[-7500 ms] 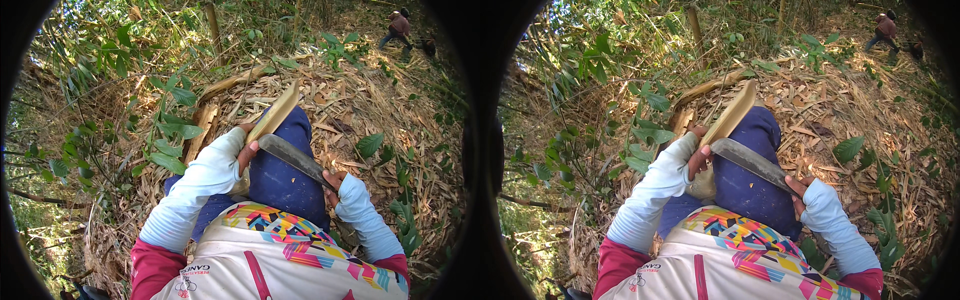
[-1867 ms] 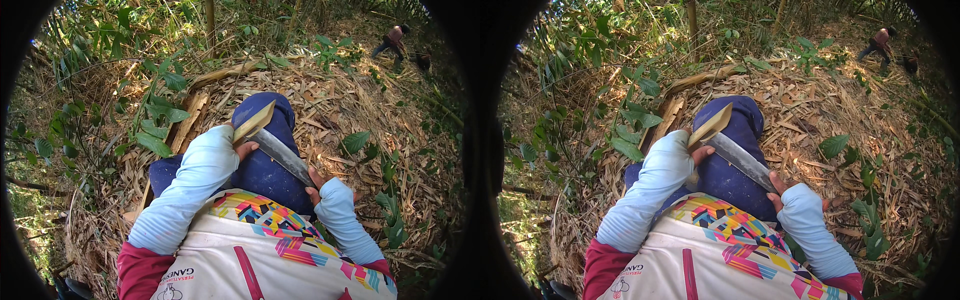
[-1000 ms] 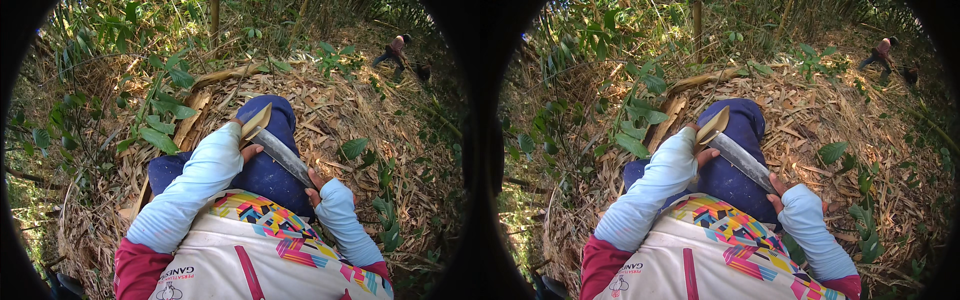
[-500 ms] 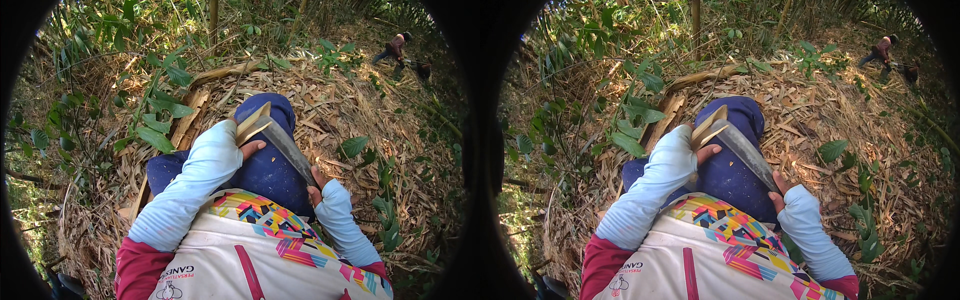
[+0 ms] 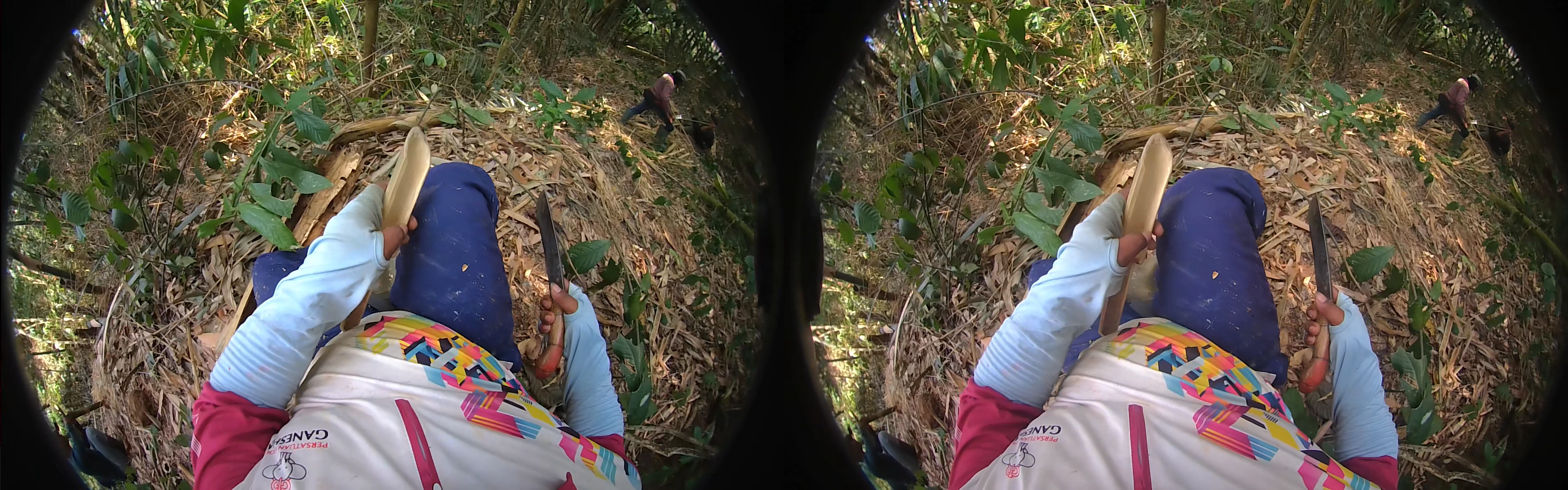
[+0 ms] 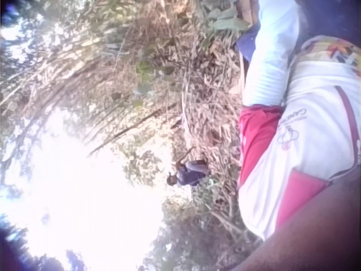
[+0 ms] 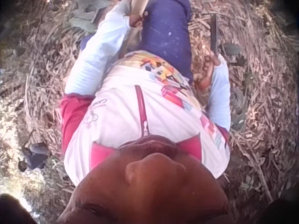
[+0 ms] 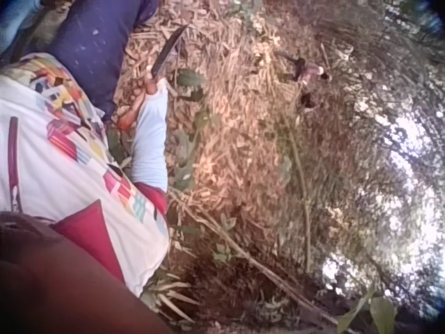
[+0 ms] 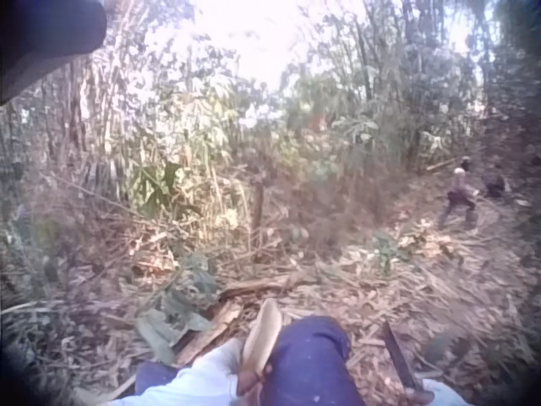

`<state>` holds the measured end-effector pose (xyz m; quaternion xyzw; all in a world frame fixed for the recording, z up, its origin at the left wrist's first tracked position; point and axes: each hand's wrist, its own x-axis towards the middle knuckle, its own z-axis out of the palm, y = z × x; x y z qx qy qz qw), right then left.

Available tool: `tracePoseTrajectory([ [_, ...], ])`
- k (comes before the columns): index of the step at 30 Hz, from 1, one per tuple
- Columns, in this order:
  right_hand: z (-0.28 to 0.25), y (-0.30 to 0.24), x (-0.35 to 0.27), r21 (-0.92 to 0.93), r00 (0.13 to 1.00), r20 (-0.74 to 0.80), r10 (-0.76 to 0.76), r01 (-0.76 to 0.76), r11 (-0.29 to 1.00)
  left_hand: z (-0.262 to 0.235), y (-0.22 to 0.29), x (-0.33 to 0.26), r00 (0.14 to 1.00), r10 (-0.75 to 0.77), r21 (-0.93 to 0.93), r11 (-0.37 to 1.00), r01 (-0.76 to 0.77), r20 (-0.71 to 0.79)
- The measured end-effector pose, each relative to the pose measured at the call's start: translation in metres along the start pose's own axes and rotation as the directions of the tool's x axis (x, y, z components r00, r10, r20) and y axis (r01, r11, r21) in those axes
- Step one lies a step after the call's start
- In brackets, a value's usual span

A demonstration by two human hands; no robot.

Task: The person sits on the ground in a forest and uses a machete to carve a piece of bamboo. They repeatedly shave the surface and hollow out the interior of the bamboo segment, holding it with their left hand and striking with the machete in their right hand.

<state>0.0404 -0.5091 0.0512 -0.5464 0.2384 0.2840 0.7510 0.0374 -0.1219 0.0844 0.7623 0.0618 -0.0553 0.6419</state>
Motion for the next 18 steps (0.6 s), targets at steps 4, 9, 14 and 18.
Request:
tracePoseTrajectory([
  [4,0.016,-0.002,-0.006,0.018,1.0,0.002,-0.013,0.013,1.0,-0.017,0.016,0.0,0.998,0.058,-0.344,0.938,-0.049,0.015],
  [9,0.026,0.005,0.001,-0.336,0.89,0.014,-0.457,0.434,0.836,-0.031,0.052,-0.004,0.989,0.141,-0.467,0.872,-0.146,-0.046],
  [14,0.008,-0.007,0.009,-0.15,0.981,-0.054,-0.187,0.177,0.973,-0.041,0.072,-0.015,0.983,0.171,-0.508,0.842,-0.182,-0.069],
  [18,-0.005,0.001,0.015,-0.099,0.996,-0.043,-0.077,0.072,0.992,-0.037,0.075,-0.025,0.985,0.149,-0.535,0.827,-0.173,-0.088],
])
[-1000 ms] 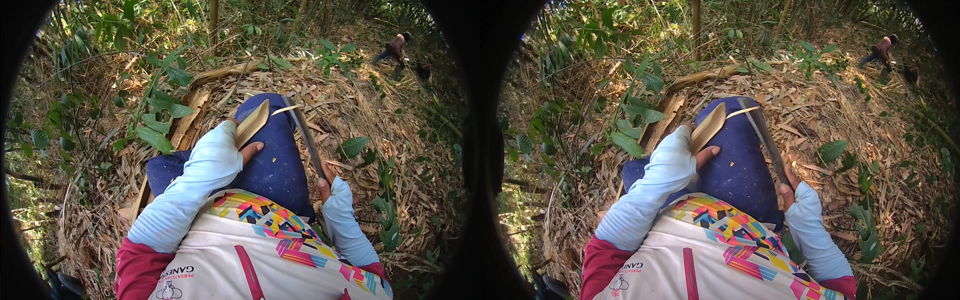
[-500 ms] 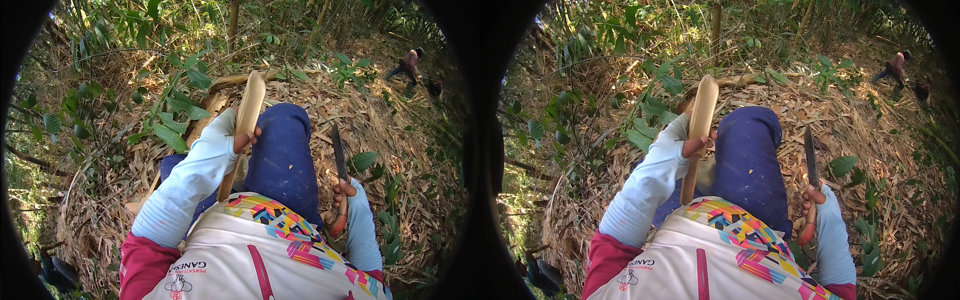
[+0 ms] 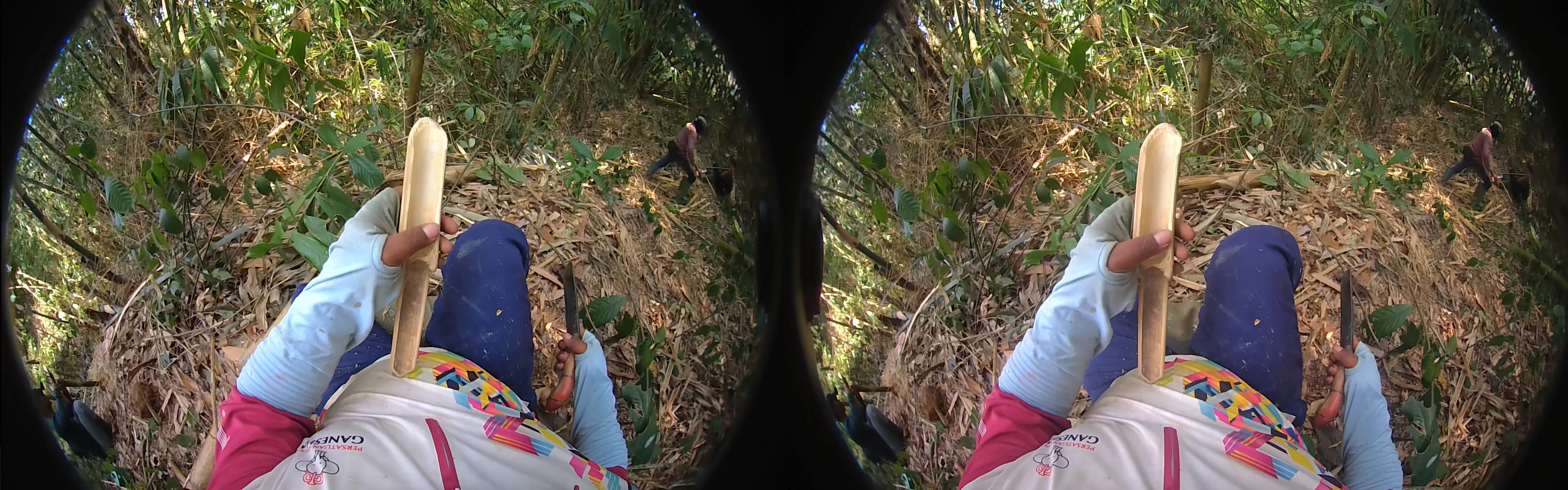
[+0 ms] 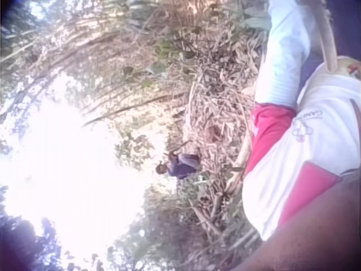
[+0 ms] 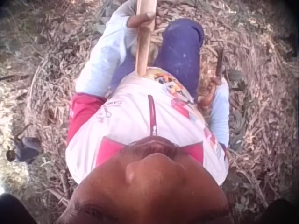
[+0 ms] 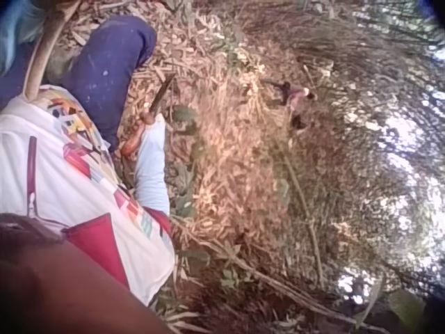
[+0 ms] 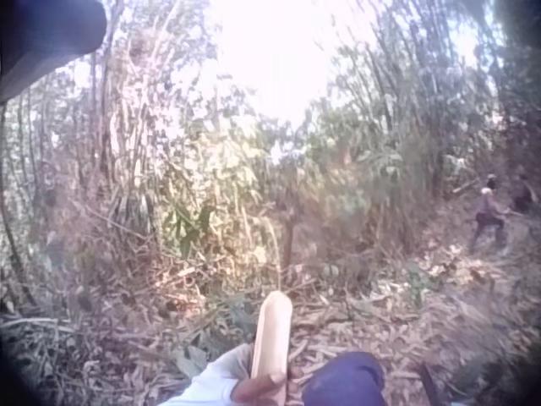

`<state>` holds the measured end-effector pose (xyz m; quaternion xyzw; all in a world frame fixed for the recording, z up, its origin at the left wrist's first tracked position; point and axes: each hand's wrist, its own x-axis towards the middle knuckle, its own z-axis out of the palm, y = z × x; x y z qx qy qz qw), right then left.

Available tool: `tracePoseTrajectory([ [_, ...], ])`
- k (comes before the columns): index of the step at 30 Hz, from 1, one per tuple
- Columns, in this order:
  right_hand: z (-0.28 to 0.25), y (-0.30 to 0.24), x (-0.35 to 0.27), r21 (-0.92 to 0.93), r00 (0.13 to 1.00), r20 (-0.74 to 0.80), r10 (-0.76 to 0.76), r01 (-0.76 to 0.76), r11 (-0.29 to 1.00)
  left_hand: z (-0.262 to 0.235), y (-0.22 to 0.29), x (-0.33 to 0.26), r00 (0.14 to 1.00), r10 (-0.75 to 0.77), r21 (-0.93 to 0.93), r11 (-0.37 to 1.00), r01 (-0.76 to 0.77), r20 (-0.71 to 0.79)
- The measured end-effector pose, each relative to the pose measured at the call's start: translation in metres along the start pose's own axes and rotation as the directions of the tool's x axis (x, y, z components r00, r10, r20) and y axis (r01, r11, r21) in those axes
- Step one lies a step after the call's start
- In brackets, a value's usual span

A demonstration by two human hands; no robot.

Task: The person sits on the ground in a forest and uses a machete to carve a piece of bamboo. They repeatedly shave the surface and hollow out the interior of the bamboo segment, holding it with their left hand and striking with the machete in their right hand.

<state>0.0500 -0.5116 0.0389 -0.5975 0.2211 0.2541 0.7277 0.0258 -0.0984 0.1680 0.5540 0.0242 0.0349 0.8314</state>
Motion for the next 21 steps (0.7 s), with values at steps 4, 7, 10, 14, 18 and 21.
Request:
tracePoseTrajectory([
  [4,0.025,-0.011,-0.021,-0.022,0.992,0.057,-0.112,0.113,0.993,0.003,-0.005,-0.007,0.998,-0.039,-0.061,0.997,0.035,-0.054],
  [7,0.044,-0.026,-0.031,-0.19,0.92,0.14,-0.367,0.389,0.901,0.007,-0.005,-0.014,0.999,-0.038,-0.184,0.982,0.038,0.006],
  [10,0.058,-0.032,-0.033,-0.202,0.769,0.166,-0.618,0.64,0.742,0.007,-0.001,-0.019,0.996,-0.039,-0.177,0.983,0.052,0.078],
  [14,0.046,-0.031,-0.029,-0.496,0.804,0.164,-0.571,0.568,0.657,0.005,0.002,-0.028,0.996,-0.022,-0.122,0.992,0.033,0.089],
  [18,0.068,-0.039,-0.045,-0.702,0.716,0.24,-0.655,0.594,0.393,0.007,0.007,-0.034,0.998,-0.031,-0.022,0.999,0.033,0.059],
  [21,0.074,-0.057,-0.056,-0.756,0.583,0.414,-0.699,0.648,0.093,0.011,0.008,-0.038,0.999,-0.013,0.026,1.0,0.012,0.039],
])
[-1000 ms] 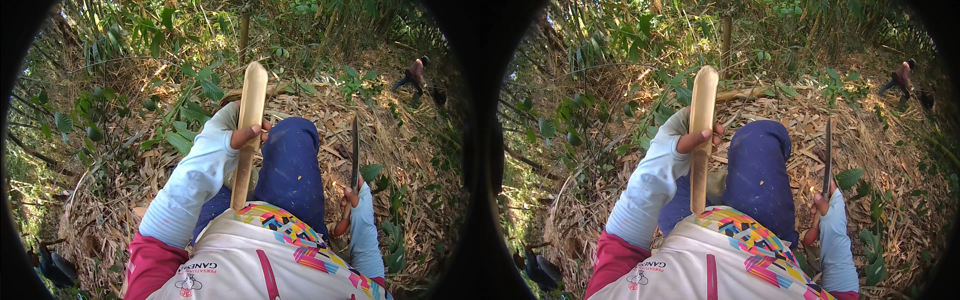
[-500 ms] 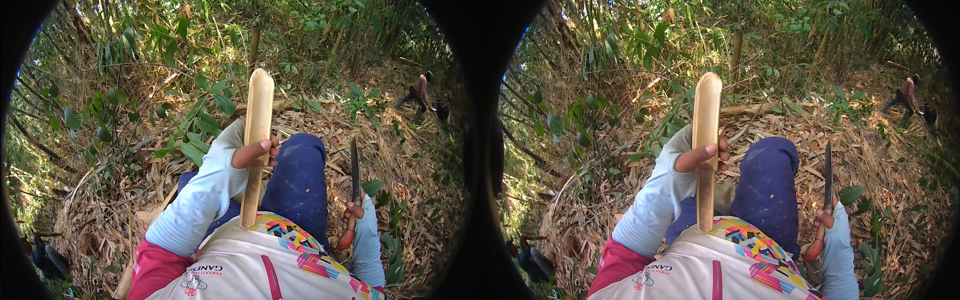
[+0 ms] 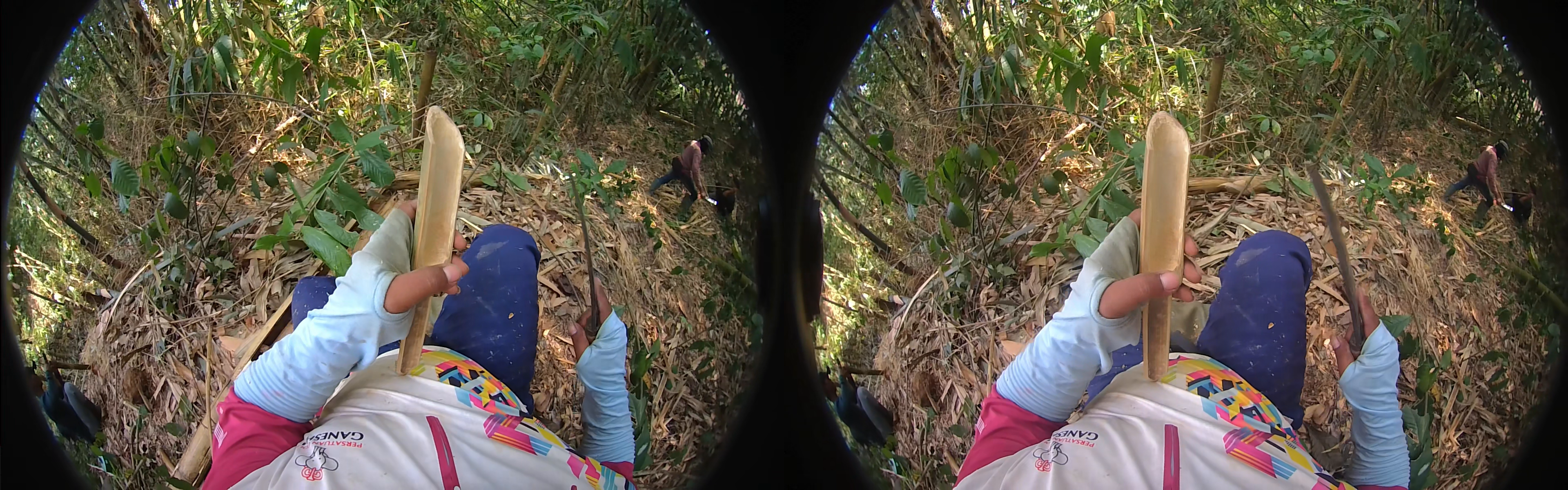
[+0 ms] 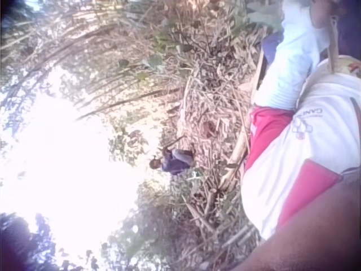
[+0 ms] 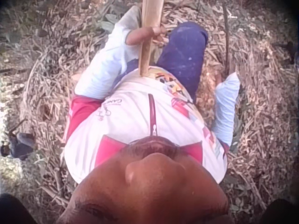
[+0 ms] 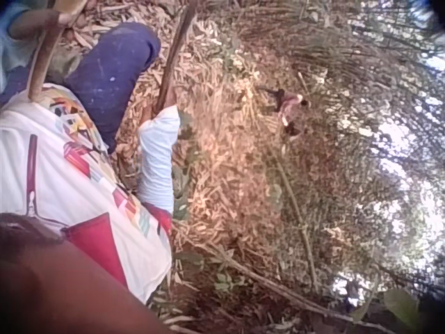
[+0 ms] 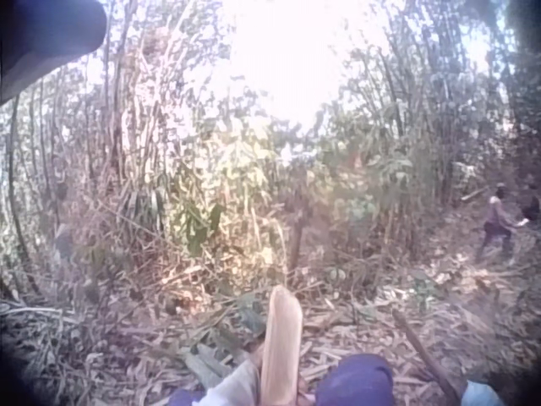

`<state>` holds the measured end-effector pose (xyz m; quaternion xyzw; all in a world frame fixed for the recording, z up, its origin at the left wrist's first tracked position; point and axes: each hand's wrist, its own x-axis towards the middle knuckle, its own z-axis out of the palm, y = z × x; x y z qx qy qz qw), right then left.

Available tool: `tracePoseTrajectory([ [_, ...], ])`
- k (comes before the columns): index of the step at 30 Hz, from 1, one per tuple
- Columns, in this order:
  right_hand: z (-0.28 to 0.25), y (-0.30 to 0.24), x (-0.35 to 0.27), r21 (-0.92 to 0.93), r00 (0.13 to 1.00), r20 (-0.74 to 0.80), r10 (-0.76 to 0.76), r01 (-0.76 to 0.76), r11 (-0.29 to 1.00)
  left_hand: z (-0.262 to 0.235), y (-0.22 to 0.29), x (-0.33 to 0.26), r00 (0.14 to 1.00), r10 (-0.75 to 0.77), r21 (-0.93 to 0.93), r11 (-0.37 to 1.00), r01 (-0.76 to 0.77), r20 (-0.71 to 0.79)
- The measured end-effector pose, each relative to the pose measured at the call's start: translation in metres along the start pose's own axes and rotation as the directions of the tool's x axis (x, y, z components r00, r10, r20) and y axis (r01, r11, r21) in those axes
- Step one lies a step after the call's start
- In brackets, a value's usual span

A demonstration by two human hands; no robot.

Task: The person sits on the ground in a forest and uses a machete to carve a piece of bamboo. They repeatedly shave the surface and hollow out the interior of the bamboo segment, holding it with their left hand and striking with the machete in their right hand.

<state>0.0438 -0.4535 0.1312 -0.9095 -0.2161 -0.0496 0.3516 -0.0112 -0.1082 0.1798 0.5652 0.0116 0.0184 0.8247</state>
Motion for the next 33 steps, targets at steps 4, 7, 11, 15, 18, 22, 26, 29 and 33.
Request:
tracePoseTrajectory([
  [4,-0.019,-0.024,0.013,-0.173,0.974,0.013,-0.224,0.223,0.959,0.003,-0.007,-0.003,0.994,0.109,0.134,0.985,-0.106,-0.013],
  [7,-0.031,-0.033,0.02,-0.295,0.956,0.07,-0.283,0.291,0.91,0.011,-0.001,-0.008,0.985,0.173,0.282,0.946,-0.159,-0.025],
  [11,-0.042,-0.043,0.024,-0.442,0.961,0.109,-0.256,0.277,0.853,0.016,-0.005,-0.01,0.988,0.15,0.287,0.949,-0.134,-0.036],
  [15,-0.052,-0.05,0.029,-0.584,0.971,0.142,-0.194,0.24,0.775,0.023,-0.005,-0.016,0.99,0.138,0.303,0.945,-0.121,-0.036],
  [18,-0.06,-0.054,0.032,-0.641,0.968,0.177,-0.178,0.251,0.725,0.025,-0.01,-0.018,0.978,0.207,0.345,0.921,-0.183,-0.036],
  [22,-0.07,-0.071,0.039,-0.742,0.952,0.213,-0.218,0.303,0.598,0.025,-0.019,-0.018,0.957,0.288,0.375,0.89,-0.258,-0.024],
  [26,-0.082,-0.083,0.046,-0.778,0.935,0.223,-0.277,0.342,0.527,0.026,-0.025,-0.018,0.947,0.32,0.384,0.877,-0.288,-0.022],
  [29,-0.092,-0.095,0.05,-0.793,0.92,0.244,-0.308,0.372,0.482,0.029,-0.024,-0.02,0.956,0.291,0.366,0.894,-0.26,-0.031],
  [33,-0.1,-0.103,0.054,-0.819,0.906,0.25,-0.342,0.386,0.425,0.035,-0.022,-0.023,0.958,0.286,0.367,0.895,-0.254,-0.034],
])
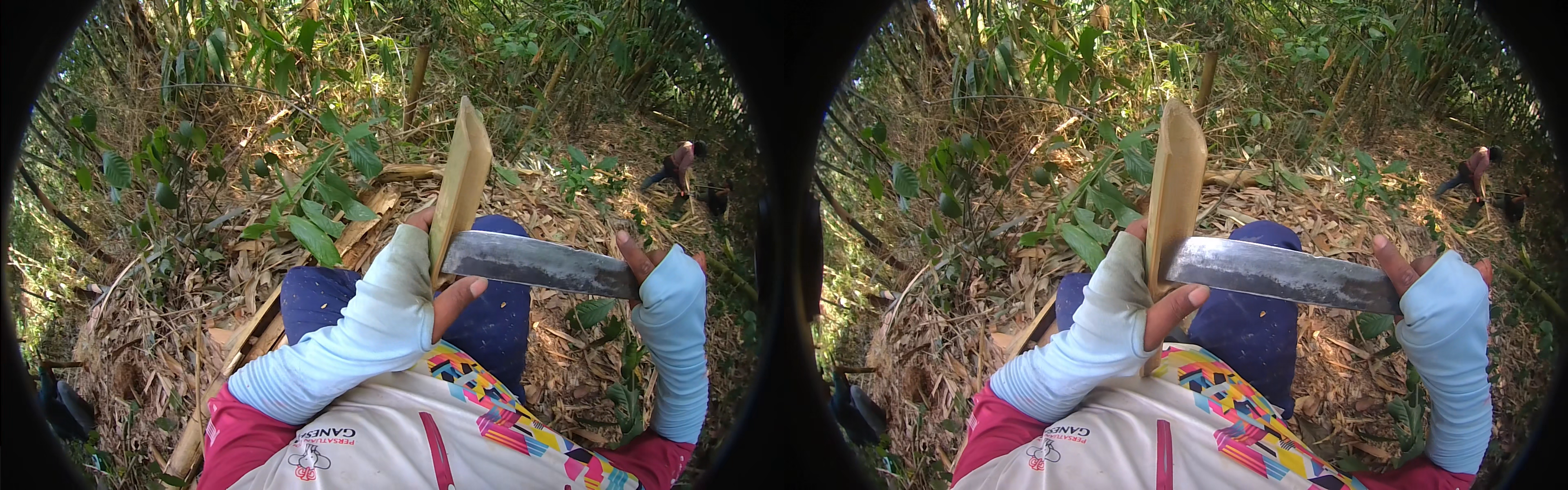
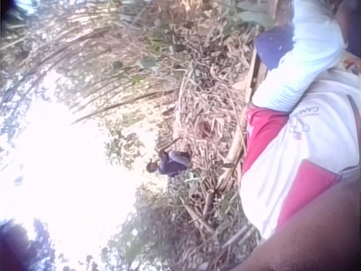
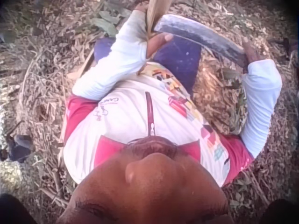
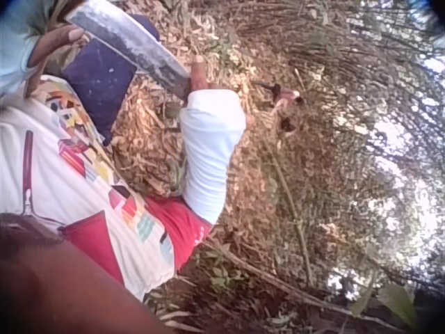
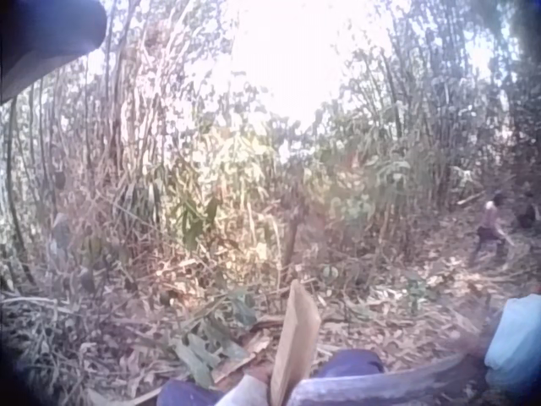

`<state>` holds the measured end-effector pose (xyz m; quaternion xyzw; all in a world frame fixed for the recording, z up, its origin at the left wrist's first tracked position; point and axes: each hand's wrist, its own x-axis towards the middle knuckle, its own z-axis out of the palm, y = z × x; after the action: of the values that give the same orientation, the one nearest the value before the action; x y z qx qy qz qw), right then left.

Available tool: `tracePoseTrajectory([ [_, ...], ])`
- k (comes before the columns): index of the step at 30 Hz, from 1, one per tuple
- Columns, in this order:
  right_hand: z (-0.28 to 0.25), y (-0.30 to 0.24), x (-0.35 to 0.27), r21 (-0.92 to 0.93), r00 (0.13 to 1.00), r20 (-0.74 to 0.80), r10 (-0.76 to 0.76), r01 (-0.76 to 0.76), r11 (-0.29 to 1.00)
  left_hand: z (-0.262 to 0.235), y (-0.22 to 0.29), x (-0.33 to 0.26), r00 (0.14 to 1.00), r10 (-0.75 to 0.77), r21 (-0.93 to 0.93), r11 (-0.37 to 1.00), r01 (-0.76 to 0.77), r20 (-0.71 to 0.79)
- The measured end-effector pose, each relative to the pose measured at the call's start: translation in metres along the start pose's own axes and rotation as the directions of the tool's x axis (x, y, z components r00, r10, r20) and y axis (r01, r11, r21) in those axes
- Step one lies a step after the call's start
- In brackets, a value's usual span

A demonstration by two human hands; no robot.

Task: The person sits on the ground in a forest and uses a machete to carve a piece of bamboo. They repeatedly shave the surface and hollow out the interior of the bamboo segment, holding it with their left hand and striking with the machete in their right hand.

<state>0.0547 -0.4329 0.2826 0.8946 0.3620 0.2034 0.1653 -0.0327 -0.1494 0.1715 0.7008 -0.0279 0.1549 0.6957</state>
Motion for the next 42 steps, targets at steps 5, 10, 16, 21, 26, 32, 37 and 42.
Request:
tracePoseTrajectory([
  [5,-0.012,0.004,0.003,-0.062,1.0,0.023,0.014,-0.012,0.998,0.005,0.003,0.001,0.995,0.094,0.089,0.992,-0.092,-0.019],
  [10,-0.01,0.011,0.002,-0.05,0.999,-0.026,-0.019,0.018,0.999,-0.001,0.009,0.004,0.981,0.182,0.274,0.942,-0.193,0.065],
  [16,-0.009,0.006,0.001,-0.031,1.0,0.006,-0.025,0.025,0.999,-0.009,0.007,0.003,0.98,0.191,0.23,0.952,-0.2,0.064],
  [21,-0.011,0.004,0.001,-0.054,0.999,0.015,-0.041,0.041,0.998,-0.015,0.011,0.004,0.974,0.2,0.207,0.954,-0.218,0.105],
  [26,-0.013,0.0,0.004,-0.059,0.999,0.025,-0.036,0.037,0.998,-0.019,0.011,0.004,0.973,0.201,0.268,0.937,-0.224,0.111],
  [32,-0.011,-0.003,0.001,-0.034,0.997,0.079,0.024,-0.022,0.999,-0.021,0.012,0.003,0.974,0.202,0.361,0.905,-0.227,0.104],
  [37,-0.011,-0.01,0.0,-0.024,0.991,0.104,0.079,-0.077,0.997,-0.024,0.008,0.004,0.959,0.27,0.437,0.855,-0.278,0.083],
  [42,-0.011,-0.017,0.0,-0.062,0.99,0.097,0.098,-0.092,0.994,-0.025,0.006,0.003,0.942,0.33,0.496,0.809,-0.315,0.06],
])
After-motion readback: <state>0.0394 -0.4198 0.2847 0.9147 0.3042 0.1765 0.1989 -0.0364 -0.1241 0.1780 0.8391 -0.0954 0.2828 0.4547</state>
